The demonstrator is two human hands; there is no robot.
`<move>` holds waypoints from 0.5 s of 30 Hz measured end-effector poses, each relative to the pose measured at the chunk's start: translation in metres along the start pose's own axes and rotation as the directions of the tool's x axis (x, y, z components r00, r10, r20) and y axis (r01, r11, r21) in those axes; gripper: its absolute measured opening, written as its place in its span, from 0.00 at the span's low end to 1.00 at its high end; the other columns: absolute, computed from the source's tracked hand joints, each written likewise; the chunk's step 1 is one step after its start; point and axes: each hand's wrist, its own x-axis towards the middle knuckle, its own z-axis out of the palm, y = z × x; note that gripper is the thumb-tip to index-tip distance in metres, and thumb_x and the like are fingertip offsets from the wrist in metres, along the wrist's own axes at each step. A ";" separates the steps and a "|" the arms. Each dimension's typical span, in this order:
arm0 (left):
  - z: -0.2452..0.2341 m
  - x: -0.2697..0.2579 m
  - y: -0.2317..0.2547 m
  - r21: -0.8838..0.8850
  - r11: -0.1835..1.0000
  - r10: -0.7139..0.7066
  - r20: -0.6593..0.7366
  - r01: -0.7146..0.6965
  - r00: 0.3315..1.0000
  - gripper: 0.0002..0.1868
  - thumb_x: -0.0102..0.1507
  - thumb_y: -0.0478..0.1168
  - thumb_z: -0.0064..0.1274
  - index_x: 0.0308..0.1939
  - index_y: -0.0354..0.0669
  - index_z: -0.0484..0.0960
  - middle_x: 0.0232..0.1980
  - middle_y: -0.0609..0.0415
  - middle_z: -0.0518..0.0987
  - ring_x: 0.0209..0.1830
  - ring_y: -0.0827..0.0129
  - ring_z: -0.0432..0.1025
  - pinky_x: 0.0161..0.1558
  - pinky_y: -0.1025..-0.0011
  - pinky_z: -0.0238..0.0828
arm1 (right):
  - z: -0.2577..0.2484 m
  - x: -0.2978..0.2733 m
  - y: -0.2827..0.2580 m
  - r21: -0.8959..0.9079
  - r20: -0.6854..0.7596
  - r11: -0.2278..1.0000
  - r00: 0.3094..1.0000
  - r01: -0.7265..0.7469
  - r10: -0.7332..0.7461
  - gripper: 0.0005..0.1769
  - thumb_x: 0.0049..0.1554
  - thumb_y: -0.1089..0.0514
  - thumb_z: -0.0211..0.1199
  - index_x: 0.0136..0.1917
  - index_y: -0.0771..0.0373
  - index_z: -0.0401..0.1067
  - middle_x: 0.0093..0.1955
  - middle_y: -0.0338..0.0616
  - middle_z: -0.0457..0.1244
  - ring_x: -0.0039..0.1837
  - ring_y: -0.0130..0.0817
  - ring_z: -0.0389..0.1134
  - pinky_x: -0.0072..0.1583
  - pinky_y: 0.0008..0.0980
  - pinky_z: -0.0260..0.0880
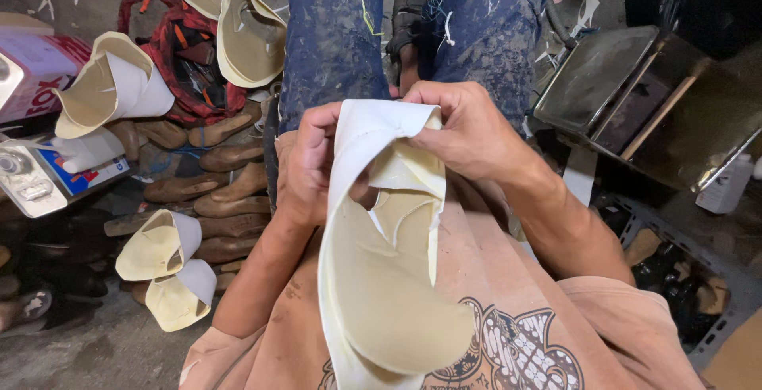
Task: The person constructs a white leather shoe by pulling the leather upper over a wooden last, using pliers to stretch and secure the material, hammering the edges flat, and fitting a leather sole piece.
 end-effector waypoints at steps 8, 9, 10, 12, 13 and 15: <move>0.002 -0.008 -0.012 0.026 0.995 0.102 -0.067 -0.100 0.993 0.28 0.61 0.37 0.63 0.58 0.28 0.67 0.40 0.46 0.75 0.36 0.71 0.68 0.37 0.76 0.68 | -0.003 -0.003 0.008 0.143 0.086 0.988 0.994 0.059 -0.072 0.10 0.53 0.57 0.71 0.48 0.58 0.75 0.34 0.39 0.66 0.38 0.21 0.63 0.40 0.23 0.66; 0.001 -0.008 -0.009 0.037 0.991 0.133 -0.070 -0.131 0.989 0.29 0.59 0.38 0.66 0.56 0.28 0.66 0.40 0.45 0.75 0.34 0.70 0.69 0.36 0.75 0.69 | -0.009 -0.004 -0.003 0.227 0.205 0.970 0.969 0.091 -0.139 0.15 0.57 0.53 0.68 0.57 0.58 0.75 0.44 0.40 0.70 0.47 0.22 0.66 0.47 0.26 0.72; 0.003 -0.005 -0.004 0.040 0.990 0.135 -0.076 -0.133 0.988 0.29 0.59 0.38 0.66 0.56 0.28 0.66 0.40 0.45 0.75 0.34 0.70 0.69 0.36 0.75 0.69 | -0.011 -0.008 -0.001 0.226 0.212 0.970 0.967 0.092 -0.141 0.15 0.57 0.53 0.68 0.57 0.58 0.75 0.44 0.40 0.70 0.47 0.22 0.66 0.47 0.26 0.72; 0.007 0.001 0.005 0.104 0.973 0.218 -0.124 -0.206 0.968 0.28 0.59 0.38 0.66 0.53 0.27 0.66 0.39 0.44 0.74 0.33 0.68 0.67 0.35 0.75 0.66 | -0.014 -0.015 0.002 0.359 0.217 0.933 0.970 0.027 -0.112 0.29 0.54 0.58 0.71 0.66 0.63 0.68 0.50 0.40 0.69 0.50 0.23 0.70 0.52 0.26 0.77; 0.012 0.001 -0.002 0.107 0.973 0.219 -0.126 -0.206 0.968 0.28 0.59 0.38 0.66 0.53 0.27 0.66 0.39 0.44 0.74 0.33 0.68 0.67 0.35 0.75 0.66 | -0.013 -0.017 0.005 0.360 0.220 0.932 0.969 0.028 -0.114 0.29 0.54 0.58 0.71 0.66 0.63 0.68 0.50 0.40 0.69 0.50 0.23 0.70 0.52 0.26 0.77; 0.020 0.003 -0.016 0.255 0.923 0.362 -0.322 -0.288 0.875 0.25 0.58 0.38 0.60 0.50 0.25 0.66 0.37 0.44 0.72 0.31 0.66 0.68 0.31 0.75 0.66 | -0.012 -0.020 0.011 0.389 0.183 0.919 0.972 0.066 -0.147 0.19 0.60 0.60 0.63 0.63 0.69 0.70 0.46 0.46 0.69 0.47 0.27 0.69 0.48 0.29 0.77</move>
